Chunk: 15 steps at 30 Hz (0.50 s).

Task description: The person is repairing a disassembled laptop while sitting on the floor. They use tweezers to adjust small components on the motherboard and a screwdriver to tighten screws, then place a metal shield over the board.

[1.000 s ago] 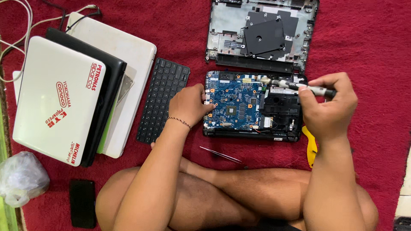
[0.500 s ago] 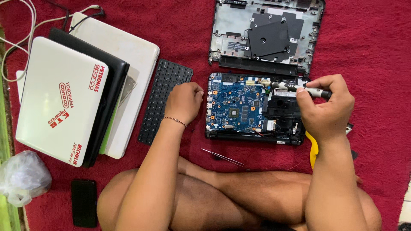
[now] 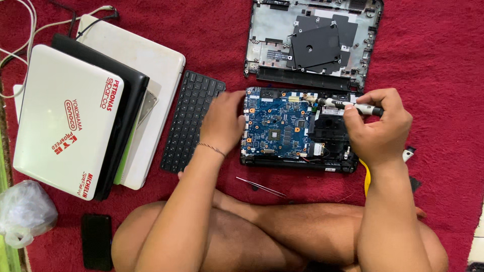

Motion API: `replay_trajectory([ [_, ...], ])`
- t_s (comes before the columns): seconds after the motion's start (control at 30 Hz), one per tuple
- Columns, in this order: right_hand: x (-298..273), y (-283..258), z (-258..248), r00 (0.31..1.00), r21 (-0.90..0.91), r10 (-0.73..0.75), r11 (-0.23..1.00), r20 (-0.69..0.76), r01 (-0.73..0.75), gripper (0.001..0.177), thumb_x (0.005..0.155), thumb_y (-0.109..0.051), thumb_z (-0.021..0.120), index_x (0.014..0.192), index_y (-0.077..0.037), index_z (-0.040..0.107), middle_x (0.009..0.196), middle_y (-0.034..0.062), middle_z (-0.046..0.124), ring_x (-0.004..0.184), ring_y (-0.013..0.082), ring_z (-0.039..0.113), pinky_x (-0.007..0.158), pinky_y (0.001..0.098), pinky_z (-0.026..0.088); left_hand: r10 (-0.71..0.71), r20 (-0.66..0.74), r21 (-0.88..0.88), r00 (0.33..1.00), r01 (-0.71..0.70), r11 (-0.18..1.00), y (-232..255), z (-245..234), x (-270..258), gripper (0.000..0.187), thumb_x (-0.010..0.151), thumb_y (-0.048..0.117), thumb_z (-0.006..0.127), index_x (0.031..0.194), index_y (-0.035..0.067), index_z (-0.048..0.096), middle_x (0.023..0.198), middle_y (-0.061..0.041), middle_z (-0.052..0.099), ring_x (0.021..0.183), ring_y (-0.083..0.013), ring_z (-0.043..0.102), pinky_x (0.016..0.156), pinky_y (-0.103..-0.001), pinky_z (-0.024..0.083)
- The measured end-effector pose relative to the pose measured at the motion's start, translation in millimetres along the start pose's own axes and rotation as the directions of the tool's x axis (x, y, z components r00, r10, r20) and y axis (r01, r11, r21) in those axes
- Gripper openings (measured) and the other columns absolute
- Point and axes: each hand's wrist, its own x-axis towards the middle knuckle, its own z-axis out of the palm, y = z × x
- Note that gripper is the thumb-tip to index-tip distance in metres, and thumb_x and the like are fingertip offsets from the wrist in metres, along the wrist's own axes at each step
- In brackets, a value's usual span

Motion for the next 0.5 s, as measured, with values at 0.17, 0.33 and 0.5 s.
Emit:
replay_trajectory([
  [0.17, 0.7, 2.9, 3.7, 1.0, -0.072, 0.004, 0.997, -0.004, -0.004, 0.021, 0.101, -0.014, 0.086, 0.11, -0.008, 0.068, 0.093, 0.0065, 0.069, 0.069, 0.0249, 0.062, 0.07, 0.0428, 0.048, 0.521, -0.086, 0.362, 0.849, -0.461, 0.81, 27.5, 54.5, -15.4, 0.056, 0.085, 0.009, 0.068, 0.141, 0.012, 0.068, 0.158, -0.023, 0.055, 0.146, -0.0435, 0.052, 0.106, -0.06, 0.053],
  [0.33, 3.5, 5.0, 5.1, 0.999, 0.027, 0.024, 0.999, -0.037, -0.023, 0.018, 0.095, -0.008, 0.086, 0.104, -0.006, 0.07, 0.083, 0.0105, 0.07, 0.067, 0.0251, 0.067, 0.064, 0.0372, 0.052, 0.556, 0.027, 0.532, 0.831, -0.483, 0.696, 32.6, 85.1, -36.1, 0.08, 0.082, 0.034, 0.085, 0.156, 0.016, 0.059, 0.173, -0.012, 0.041, 0.158, -0.0356, 0.04, 0.122, -0.055, 0.041],
  [0.5, 6.2, 10.6, 7.5, 0.997, 0.032, -0.018, 0.999, -0.082, 0.021, 0.015, 0.093, -0.005, 0.087, 0.099, -0.005, 0.074, 0.078, 0.0159, 0.07, 0.065, 0.0329, 0.07, 0.06, 0.0384, 0.053, 0.526, 0.005, 0.488, 0.851, -0.461, 0.741, 36.1, 84.9, -38.5, 0.082, 0.078, 0.029, 0.09, 0.154, 0.013, 0.062, 0.172, -0.015, 0.043, 0.158, -0.0388, 0.039, 0.125, -0.059, 0.036],
])
